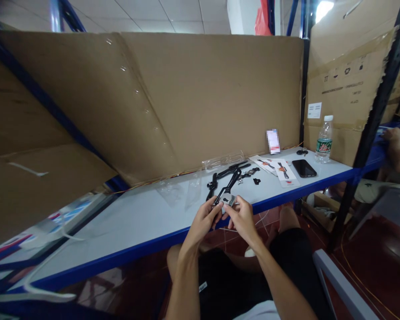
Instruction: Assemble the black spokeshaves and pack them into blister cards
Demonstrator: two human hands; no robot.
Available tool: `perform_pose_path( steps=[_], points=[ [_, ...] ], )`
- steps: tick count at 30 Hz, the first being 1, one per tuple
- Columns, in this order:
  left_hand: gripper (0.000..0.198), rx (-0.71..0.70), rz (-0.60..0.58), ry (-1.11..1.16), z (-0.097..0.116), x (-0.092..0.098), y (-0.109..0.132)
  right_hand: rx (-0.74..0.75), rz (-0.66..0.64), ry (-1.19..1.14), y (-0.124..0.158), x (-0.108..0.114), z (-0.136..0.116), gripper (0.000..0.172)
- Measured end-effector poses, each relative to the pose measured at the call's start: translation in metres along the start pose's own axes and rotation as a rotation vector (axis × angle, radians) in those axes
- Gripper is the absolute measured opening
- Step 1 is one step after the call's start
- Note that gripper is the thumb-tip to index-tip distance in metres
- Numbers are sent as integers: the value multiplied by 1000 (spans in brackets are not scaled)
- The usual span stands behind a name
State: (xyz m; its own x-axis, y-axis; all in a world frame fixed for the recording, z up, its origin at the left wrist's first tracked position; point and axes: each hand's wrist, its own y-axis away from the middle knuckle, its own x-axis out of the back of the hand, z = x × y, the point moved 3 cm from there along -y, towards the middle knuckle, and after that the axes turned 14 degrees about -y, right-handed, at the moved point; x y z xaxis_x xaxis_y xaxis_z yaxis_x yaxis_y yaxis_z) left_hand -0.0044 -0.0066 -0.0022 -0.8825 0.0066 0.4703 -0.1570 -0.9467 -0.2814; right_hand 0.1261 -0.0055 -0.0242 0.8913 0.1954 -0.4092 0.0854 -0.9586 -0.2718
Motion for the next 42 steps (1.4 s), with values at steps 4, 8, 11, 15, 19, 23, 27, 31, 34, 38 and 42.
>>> perform_pose_path(
  steps=[4, 8, 11, 15, 19, 23, 27, 31, 34, 38, 42],
  points=[
    [39, 1, 21, 1, 2, 0, -1, -13, 7, 1, 0, 2, -4, 29],
    [39, -8, 47, 16, 2, 0, -3, 42, 52, -35, 0, 6, -16, 27],
    [42, 9, 72, 28, 1, 0, -3, 100, 92, 6, 1, 12, -27, 27],
    [50, 16, 99, 38, 3, 0, -2, 129, 131, 85, 1, 20, -36, 33],
    [51, 10, 86, 31, 5, 0, 0, 154, 206, 34, 1, 22, -33, 36],
    [52, 21, 54, 19, 6, 0, 0, 51, 109, -17, -1, 15, -21, 39],
    [50, 24, 10, 28, 5, 0, -1, 0, 8, -26, -1, 9, -17, 37],
    [42, 22, -66, 23, 4, -1, -1, -55, -34, -92, -1, 7, -17, 37],
    [38, 12, -82, -6, 6, -1, 0, -53, -14, -128, -2, 7, -16, 37],
    [38, -2, -27, -9, 7, -1, 1, -28, 3, -145, -4, 9, -15, 36],
    [36, -18, -35, -37, 6, -1, 1, 27, 17, -50, -5, 13, -16, 36]
  ],
)
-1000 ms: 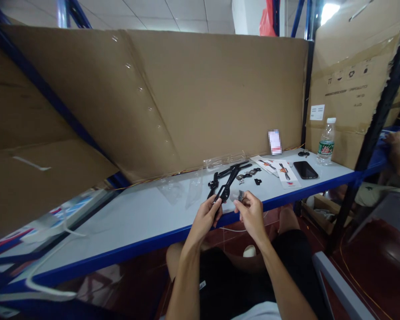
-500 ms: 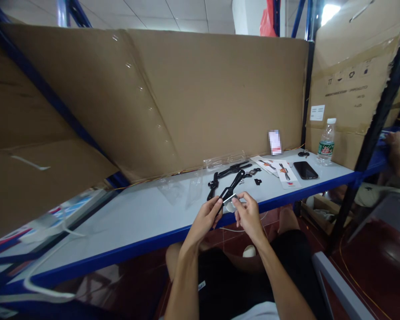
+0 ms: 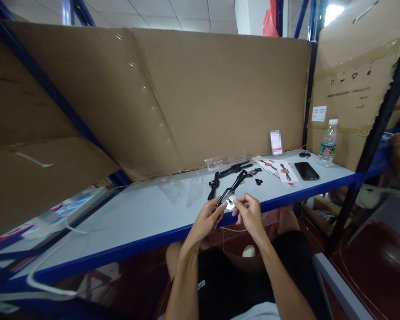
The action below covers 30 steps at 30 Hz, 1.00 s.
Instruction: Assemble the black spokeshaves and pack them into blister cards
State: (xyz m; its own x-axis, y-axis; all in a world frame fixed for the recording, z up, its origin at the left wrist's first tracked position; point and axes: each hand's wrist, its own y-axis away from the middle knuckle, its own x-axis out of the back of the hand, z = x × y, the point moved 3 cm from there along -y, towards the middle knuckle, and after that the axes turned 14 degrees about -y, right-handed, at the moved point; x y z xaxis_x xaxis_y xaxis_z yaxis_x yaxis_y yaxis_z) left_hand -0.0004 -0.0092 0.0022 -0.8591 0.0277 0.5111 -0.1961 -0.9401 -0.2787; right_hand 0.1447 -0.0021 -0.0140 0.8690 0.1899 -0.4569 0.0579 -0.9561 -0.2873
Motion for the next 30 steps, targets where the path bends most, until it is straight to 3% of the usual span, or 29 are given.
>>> perform_pose_path(
  steps=[9, 17, 26, 30],
  points=[
    [39, 18, -47, -43, -5, -1, -2, 167, 70, 201, 6, -2, 3, 38],
    [44, 9, -47, -97, -3, -2, -2, 126, -43, 204, 1, 0, 7, 38],
    [47, -3, -163, -70, 2, 4, 1, 131, -36, 234, 5, -6, 7, 36],
    [46, 11, -159, -6, 1, 2, -2, 148, -10, 236, 6, -6, 9, 37]
  ],
)
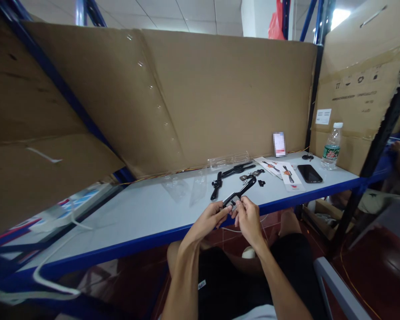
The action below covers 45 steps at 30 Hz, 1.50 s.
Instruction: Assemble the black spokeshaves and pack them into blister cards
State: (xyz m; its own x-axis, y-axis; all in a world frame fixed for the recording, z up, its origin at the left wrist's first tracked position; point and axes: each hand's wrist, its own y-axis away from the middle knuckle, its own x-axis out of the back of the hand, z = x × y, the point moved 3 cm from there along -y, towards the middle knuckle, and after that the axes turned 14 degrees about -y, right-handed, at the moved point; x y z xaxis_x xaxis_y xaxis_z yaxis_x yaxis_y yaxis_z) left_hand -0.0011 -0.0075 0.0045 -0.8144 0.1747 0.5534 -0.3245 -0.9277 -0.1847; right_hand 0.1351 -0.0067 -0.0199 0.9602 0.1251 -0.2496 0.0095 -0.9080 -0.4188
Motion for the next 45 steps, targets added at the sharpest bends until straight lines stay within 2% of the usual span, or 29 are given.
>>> perform_pose_path(
  steps=[12, 18, 25, 28, 30, 32, 34, 36, 40, 45],
  points=[
    [46, 12, 25, 104, 0, -2, -1, -1, 5, -37, 1, -5, 0, 36],
    [46, 5, 7, 76, 1, -1, -2, -20, -20, -34, -1, -2, 0, 36],
    [46, 58, 6, 119, -3, -2, -2, -62, -53, 5, -1, 0, 0, 39],
    [47, 100, 71, 145, -6, -3, -4, 33, 13, 202, -3, 11, -9, 42],
    [48, 129, 146, 174, -8, -3, -6, 173, 118, 462, -9, 24, -18, 41],
    [48, 147, 211, 216, -10, -2, -8, 284, 165, 730, -20, 37, -22, 34],
    [49, 150, 248, 261, -10, -2, -10, 298, 123, 930, -36, 47, -16, 32],
    [50, 145, 275, 298, -10, -1, -11, 237, 57, 1068, -50, 53, -5, 37],
    [49, 144, 299, 313, -7, -1, -10, 138, -34, 1183, -53, 55, 14, 39],
    [49, 135, 296, 290, -5, 0, -8, 210, -137, 1038, -26, 47, 6, 43]
  ],
)
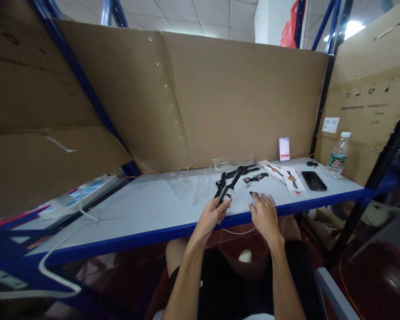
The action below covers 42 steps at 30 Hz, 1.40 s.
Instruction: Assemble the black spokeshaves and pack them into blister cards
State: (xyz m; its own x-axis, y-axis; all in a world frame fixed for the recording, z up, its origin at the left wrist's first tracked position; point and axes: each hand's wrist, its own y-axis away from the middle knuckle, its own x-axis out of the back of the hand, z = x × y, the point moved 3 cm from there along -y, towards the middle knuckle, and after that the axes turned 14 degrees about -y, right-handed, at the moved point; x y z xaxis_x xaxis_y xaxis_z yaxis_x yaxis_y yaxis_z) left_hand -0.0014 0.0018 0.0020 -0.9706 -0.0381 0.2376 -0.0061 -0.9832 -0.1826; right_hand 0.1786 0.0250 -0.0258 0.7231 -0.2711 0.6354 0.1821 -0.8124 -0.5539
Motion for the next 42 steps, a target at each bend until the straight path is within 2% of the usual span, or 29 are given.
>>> perform_pose_path(
  steps=[6, 11, 17, 20, 24, 28, 31, 34, 38, 42],
  points=[
    [50, 12, 17, 61, -1, 4, 1, 69, -71, -251, 9, 17, -8, 37],
    [48, 25, 23, 158, 2, 9, 4, 80, -109, -382, 8, 22, -7, 41],
    [47, 70, 17, 236, -1, 16, 0, 113, -85, -515, 8, 24, -16, 19],
    [49, 89, 7, 248, -2, 18, -6, 106, -61, -571, 7, 24, -17, 14],
    [53, 102, -47, 220, 0, 12, -19, 77, 52, -551, 2, 20, -13, 12],
    [45, 120, -68, 209, 1, 2, -34, -56, 237, -540, 1, 14, -3, 12],
    [39, 141, -60, 247, -1, -4, -43, -142, 331, -677, 1, 10, 4, 17],
    [34, 144, -22, 246, -3, -8, -47, -217, 380, -922, -10, 3, 7, 27],
    [32, 135, 31, 181, -5, -10, -46, -242, 410, -1157, -40, -14, -2, 32],
    [35, 138, 46, 149, -6, -9, -43, -202, 495, -1034, -58, -32, -21, 19]
  ],
)
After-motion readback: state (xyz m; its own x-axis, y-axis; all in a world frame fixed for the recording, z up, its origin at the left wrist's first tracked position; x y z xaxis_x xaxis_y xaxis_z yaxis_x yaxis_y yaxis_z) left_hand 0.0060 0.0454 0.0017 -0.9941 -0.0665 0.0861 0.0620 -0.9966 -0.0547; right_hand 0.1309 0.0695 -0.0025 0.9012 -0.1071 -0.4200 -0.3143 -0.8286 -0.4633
